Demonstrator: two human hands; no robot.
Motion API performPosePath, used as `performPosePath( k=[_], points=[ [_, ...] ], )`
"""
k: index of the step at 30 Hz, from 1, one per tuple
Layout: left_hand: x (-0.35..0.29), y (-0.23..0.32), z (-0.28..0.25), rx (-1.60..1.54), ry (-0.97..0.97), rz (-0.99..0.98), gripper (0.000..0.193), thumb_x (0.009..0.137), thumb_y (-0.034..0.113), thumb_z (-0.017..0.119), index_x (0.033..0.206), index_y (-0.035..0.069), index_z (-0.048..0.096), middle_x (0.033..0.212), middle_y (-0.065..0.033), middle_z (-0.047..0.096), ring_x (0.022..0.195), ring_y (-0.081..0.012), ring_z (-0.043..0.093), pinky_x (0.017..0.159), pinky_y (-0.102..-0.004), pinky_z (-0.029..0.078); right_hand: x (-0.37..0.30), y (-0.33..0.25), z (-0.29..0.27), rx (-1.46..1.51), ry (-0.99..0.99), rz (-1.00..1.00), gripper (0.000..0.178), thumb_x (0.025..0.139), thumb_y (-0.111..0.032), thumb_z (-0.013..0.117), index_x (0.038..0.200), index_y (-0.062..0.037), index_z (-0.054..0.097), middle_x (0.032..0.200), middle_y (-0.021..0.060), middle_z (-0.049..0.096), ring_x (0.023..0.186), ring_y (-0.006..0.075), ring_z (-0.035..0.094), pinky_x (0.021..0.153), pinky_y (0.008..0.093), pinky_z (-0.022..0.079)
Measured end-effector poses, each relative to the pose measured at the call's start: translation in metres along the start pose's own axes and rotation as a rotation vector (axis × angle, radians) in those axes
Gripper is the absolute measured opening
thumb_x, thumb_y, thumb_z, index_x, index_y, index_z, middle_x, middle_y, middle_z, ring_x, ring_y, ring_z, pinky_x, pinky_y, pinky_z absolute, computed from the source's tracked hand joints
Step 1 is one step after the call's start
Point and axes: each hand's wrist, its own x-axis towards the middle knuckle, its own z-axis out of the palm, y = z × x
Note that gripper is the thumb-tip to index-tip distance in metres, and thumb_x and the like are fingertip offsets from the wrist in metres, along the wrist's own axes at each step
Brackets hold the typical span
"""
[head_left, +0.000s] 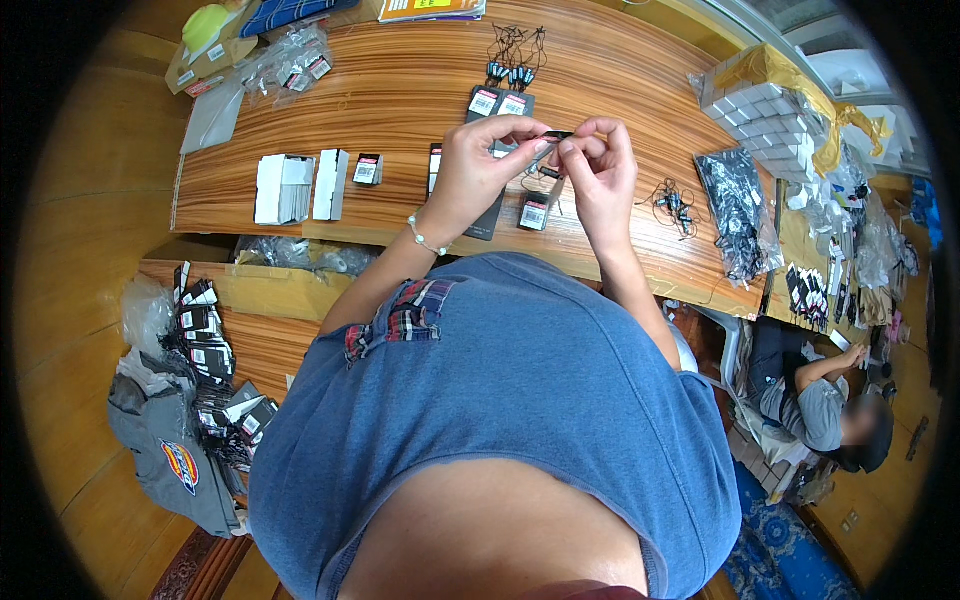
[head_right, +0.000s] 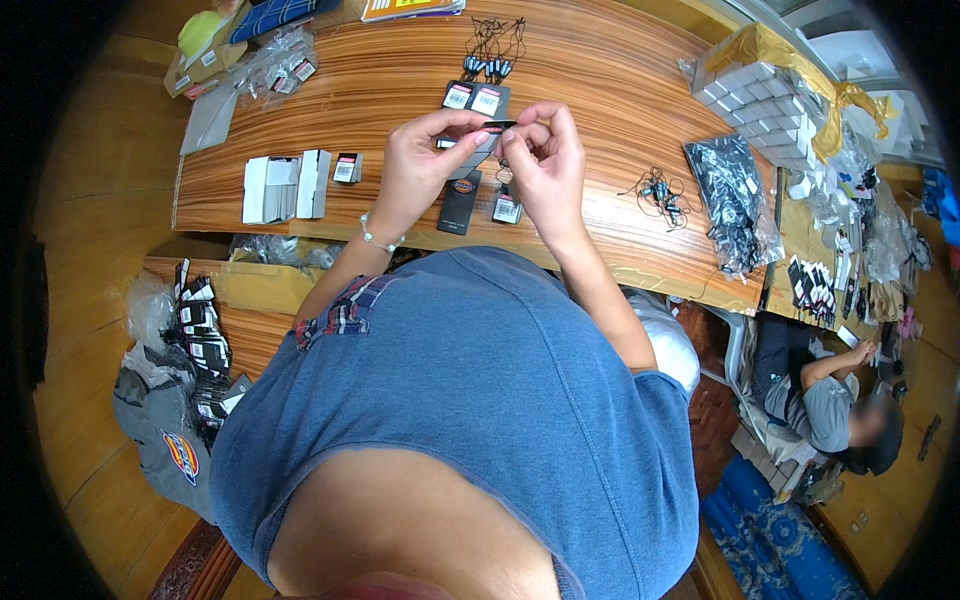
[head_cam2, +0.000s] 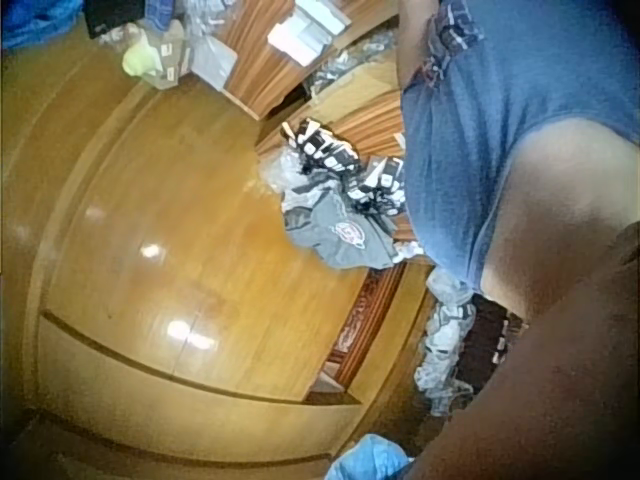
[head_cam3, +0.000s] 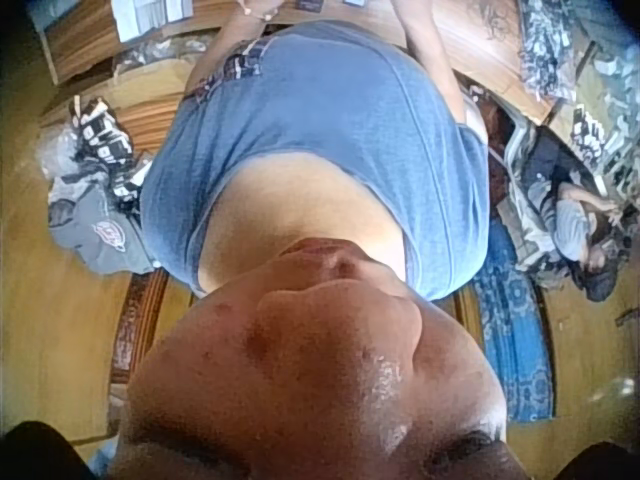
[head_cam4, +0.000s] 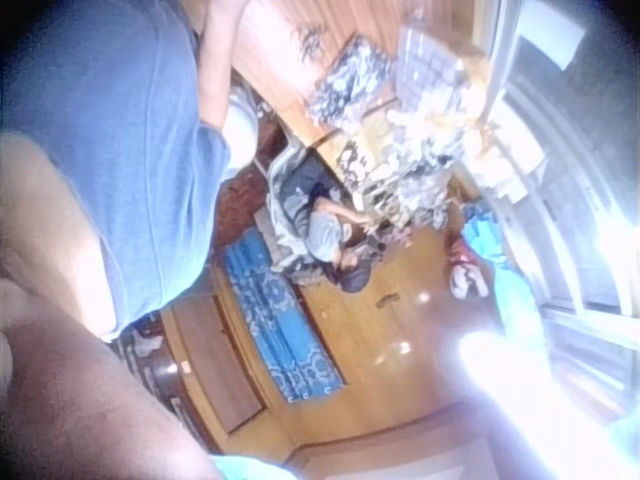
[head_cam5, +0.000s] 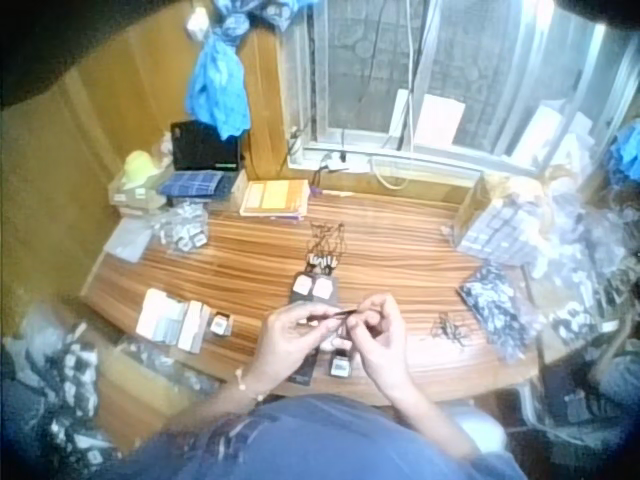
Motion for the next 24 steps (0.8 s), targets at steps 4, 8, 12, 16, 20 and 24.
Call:
performPosePath(
  k=[4, 8, 12, 16, 20, 24],
  points=[
    [0.000, 0.000, 0.001, -0.018, 0.006, 0.031, 0.014, 0.076, 0.002, 0.064, 0.090, 0.001, 0.066, 0.083, -0.0059, 0.065, 0.074, -0.0106, 0.059, 0.066, -0.0229, 0.048, 0.001, 0.001, 0.001, -0.012, -0.001, -0.039, 0.017, 0.083, 0.003, 0.050, 0.097, -0.0014, 0.041, 0.070, 0.0047, 0.056, 0.065, 0.0071, 0.053, 0.057, 0.0186, 0.041],
    [0.001, 0.002, 0.000, 0.032, -0.037, 0.077, 0.014, 0.076, 0.001, 0.063, 0.089, 0.001, 0.065, 0.083, -0.0075, 0.065, 0.074, -0.0141, 0.060, 0.067, -0.0257, 0.048, 0.003, 0.005, 0.000, -0.011, 0.000, -0.034, 0.017, 0.084, 0.002, 0.050, 0.098, -0.0010, 0.041, 0.070, 0.0046, 0.056, 0.065, 0.0070, 0.053, 0.057, 0.0185, 0.041],
    [0.007, -0.002, -0.005, 0.214, -0.080, 0.245, 0.014, 0.074, 0.002, 0.063, 0.088, 0.002, 0.065, 0.084, -0.0085, 0.064, 0.078, -0.0199, 0.060, 0.070, -0.0297, 0.047, 0.004, 0.003, -0.001, 0.011, -0.016, 0.009, 0.018, 0.085, 0.002, 0.050, 0.100, -0.0005, 0.041, 0.071, 0.0047, 0.056, 0.066, 0.0078, 0.054, 0.059, 0.0193, 0.042],
    [0.009, -0.003, -0.006, 0.289, -0.078, 0.335, 0.012, 0.073, 0.006, 0.063, 0.085, 0.005, 0.066, 0.081, -0.0060, 0.062, 0.080, -0.0219, 0.058, 0.073, -0.0324, 0.045, 0.005, 0.008, -0.004, 0.049, -0.058, 0.029, 0.019, 0.085, 0.001, 0.049, 0.104, 0.0005, 0.043, 0.075, 0.0059, 0.058, 0.070, 0.0094, 0.055, 0.064, 0.0208, 0.045],
    [0.015, -0.008, -0.010, 0.475, -0.052, 0.474, 0.012, 0.071, 0.011, 0.064, 0.082, 0.010, 0.067, 0.081, -0.0005, 0.062, 0.085, -0.0194, 0.055, 0.078, -0.0336, 0.042, 0.012, 0.006, -0.010, 0.070, -0.154, 0.156, 0.020, 0.088, -0.005, 0.049, 0.107, 0.0013, 0.046, 0.085, 0.0103, 0.061, 0.081, 0.0168, 0.060, 0.076, 0.0270, 0.048],
    [0.019, -0.008, -0.017, 0.681, -0.058, 0.634, 0.011, 0.070, 0.014, 0.063, 0.080, 0.016, 0.068, 0.082, 0.0047, 0.061, 0.089, -0.0160, 0.053, 0.083, -0.0373, 0.039, 0.015, 0.006, -0.015, 0.339, -0.209, 0.358, 0.018, 0.089, -0.011, 0.049, 0.103, 0.0015, 0.049, 0.094, 0.0119, 0.059, 0.085, 0.0204, 0.061, 0.081, 0.0315, 0.048]
  ],
)
